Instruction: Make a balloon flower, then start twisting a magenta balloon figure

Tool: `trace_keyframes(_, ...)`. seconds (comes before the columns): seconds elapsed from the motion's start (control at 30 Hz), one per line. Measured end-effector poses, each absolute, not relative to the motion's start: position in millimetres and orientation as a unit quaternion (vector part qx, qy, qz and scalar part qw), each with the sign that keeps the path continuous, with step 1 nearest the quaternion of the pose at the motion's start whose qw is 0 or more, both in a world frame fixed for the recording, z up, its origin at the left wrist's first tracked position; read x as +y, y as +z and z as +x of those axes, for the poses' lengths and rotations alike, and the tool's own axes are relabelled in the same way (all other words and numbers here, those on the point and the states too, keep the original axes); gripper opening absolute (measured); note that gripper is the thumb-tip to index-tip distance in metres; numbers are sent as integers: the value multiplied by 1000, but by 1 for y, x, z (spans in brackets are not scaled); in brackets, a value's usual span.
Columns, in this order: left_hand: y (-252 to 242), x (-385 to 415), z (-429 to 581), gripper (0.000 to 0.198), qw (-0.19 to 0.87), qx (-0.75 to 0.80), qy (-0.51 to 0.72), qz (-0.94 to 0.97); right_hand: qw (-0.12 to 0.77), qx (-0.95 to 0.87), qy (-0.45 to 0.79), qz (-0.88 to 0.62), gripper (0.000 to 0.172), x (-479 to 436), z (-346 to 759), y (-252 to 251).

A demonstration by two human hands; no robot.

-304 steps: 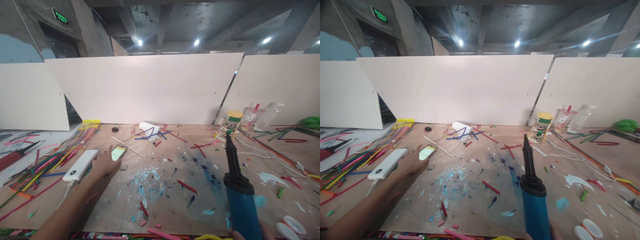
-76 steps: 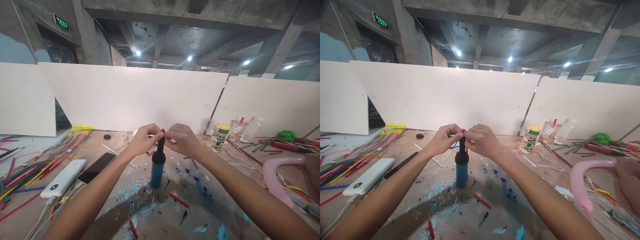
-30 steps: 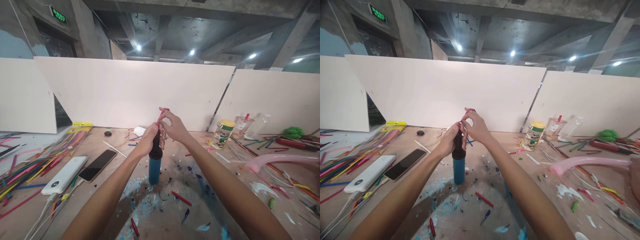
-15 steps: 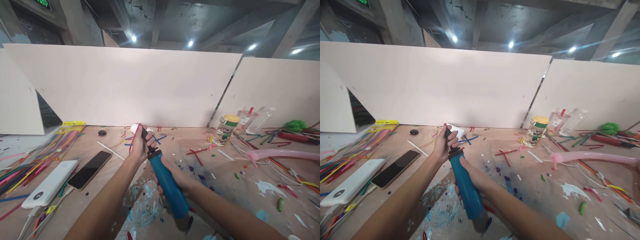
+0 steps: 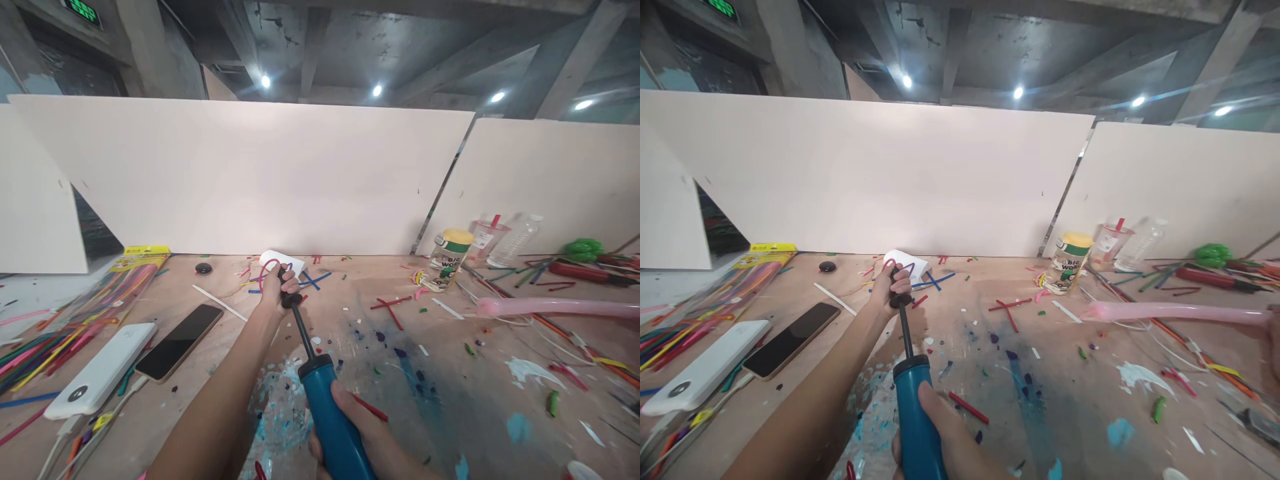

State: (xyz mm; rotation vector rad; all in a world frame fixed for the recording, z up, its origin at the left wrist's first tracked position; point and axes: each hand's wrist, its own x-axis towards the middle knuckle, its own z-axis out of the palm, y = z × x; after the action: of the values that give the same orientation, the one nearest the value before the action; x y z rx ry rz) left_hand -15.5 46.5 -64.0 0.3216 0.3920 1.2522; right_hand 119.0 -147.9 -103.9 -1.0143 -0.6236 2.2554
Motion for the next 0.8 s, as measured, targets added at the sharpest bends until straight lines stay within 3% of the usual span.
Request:
trace_keyframes(0.1,-66,41,-9,19,787,180,571,148,321,-231,837,-378,61,-149,125,-99)
trace_keyframes(0.27,-61,35,-2,25,797,180,558,147,223,-228,853,-413,75,-131,129,-75)
trace_keyframes(0.5,-48,26,-12,25,788,190,566,149,213,-258,856,-393,73,-122,122,-68)
trace_keyframes(0.8,-55,26,7,24,782,226,556,171,274,-279,832,-393,69,-90,109,-66)
